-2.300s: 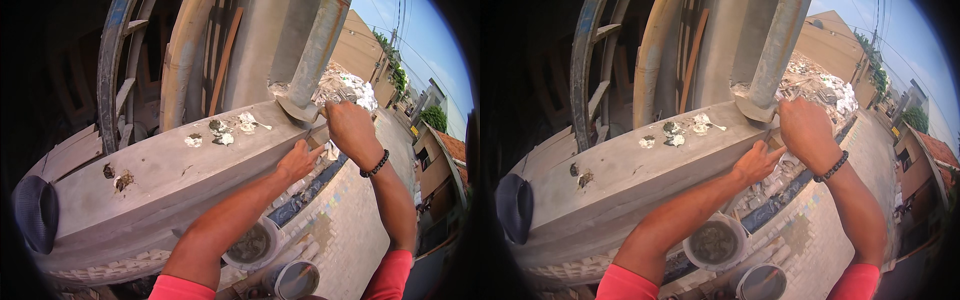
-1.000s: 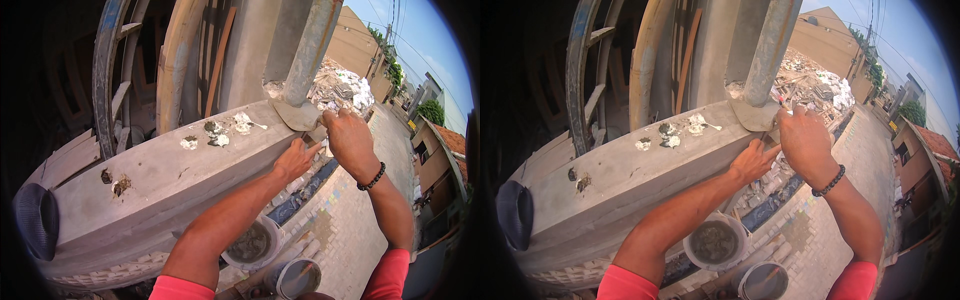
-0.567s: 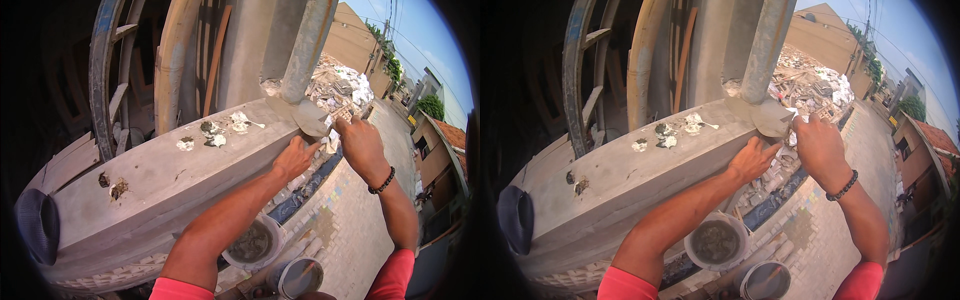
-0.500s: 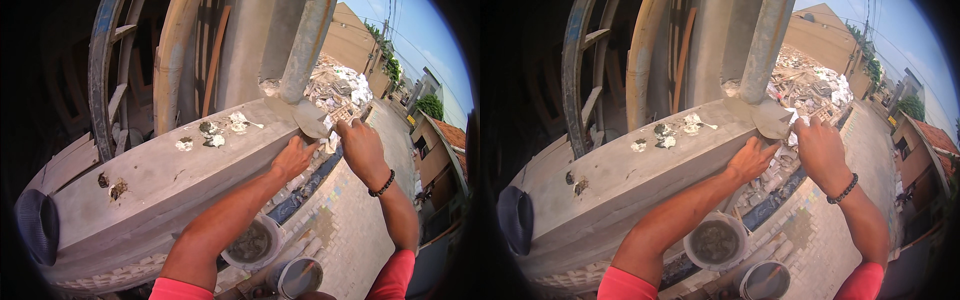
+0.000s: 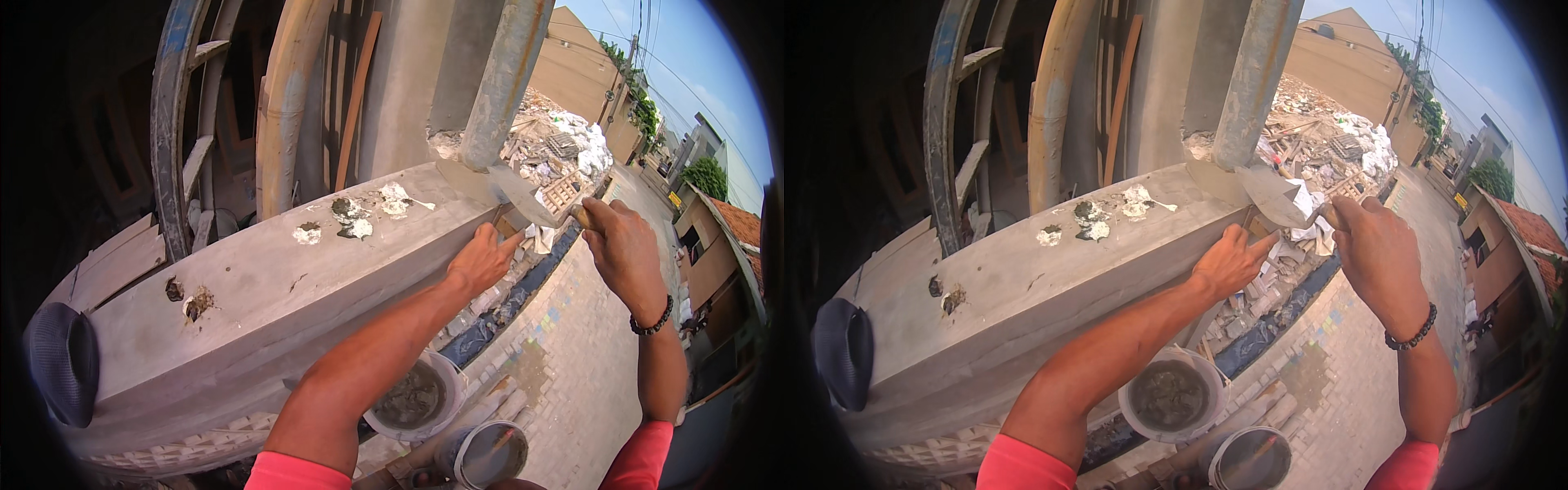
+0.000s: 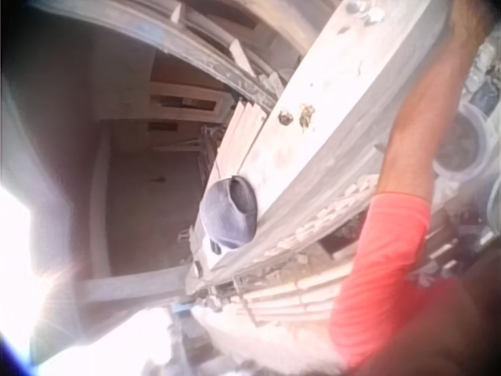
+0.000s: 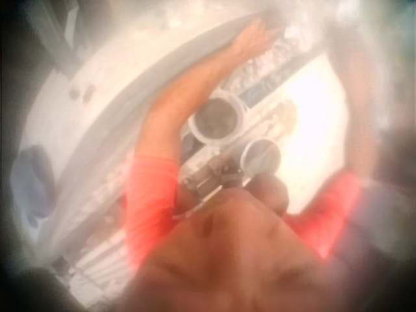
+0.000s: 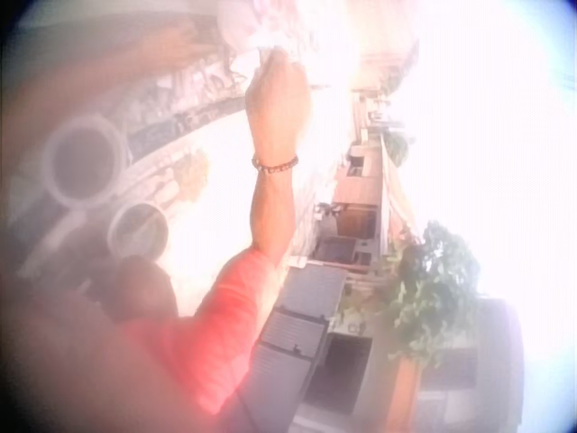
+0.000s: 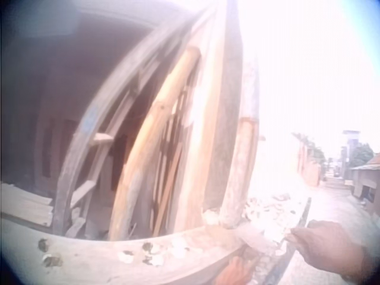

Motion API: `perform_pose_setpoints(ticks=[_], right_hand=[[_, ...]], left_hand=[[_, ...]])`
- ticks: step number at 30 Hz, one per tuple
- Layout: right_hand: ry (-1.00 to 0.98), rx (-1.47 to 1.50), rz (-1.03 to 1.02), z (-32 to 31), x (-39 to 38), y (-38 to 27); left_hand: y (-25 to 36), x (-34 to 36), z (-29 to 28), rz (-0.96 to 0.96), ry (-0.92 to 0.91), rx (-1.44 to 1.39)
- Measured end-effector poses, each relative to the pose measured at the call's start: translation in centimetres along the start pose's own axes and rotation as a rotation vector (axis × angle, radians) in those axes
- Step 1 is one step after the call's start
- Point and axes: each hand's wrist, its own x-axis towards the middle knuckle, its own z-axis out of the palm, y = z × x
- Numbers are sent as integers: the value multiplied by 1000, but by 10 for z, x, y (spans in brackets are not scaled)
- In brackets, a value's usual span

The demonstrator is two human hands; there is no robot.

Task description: The person applies a grey paste to a concrete ledge using a trowel and a wooden float. They repeatedly scoop the material from a bucket and smooth the surface along the edge of the structure.

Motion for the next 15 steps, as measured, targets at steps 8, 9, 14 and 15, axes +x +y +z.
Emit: perform_pose_setpoints(ticks=[8,9,14,15], right_hand=[[3,60,-128,35,63,-27],[8,41,-131,40,68,-28],[-12,11,-178,49,78,-35],[-13,7,-186,52,79,-36]], left_hand=[[-1,2,-5,42,-63,-2],[-2,2,-6,46,-71,5],[-1,1,-9,41,-64,11],[-1,1,-10,41,-56,10]])
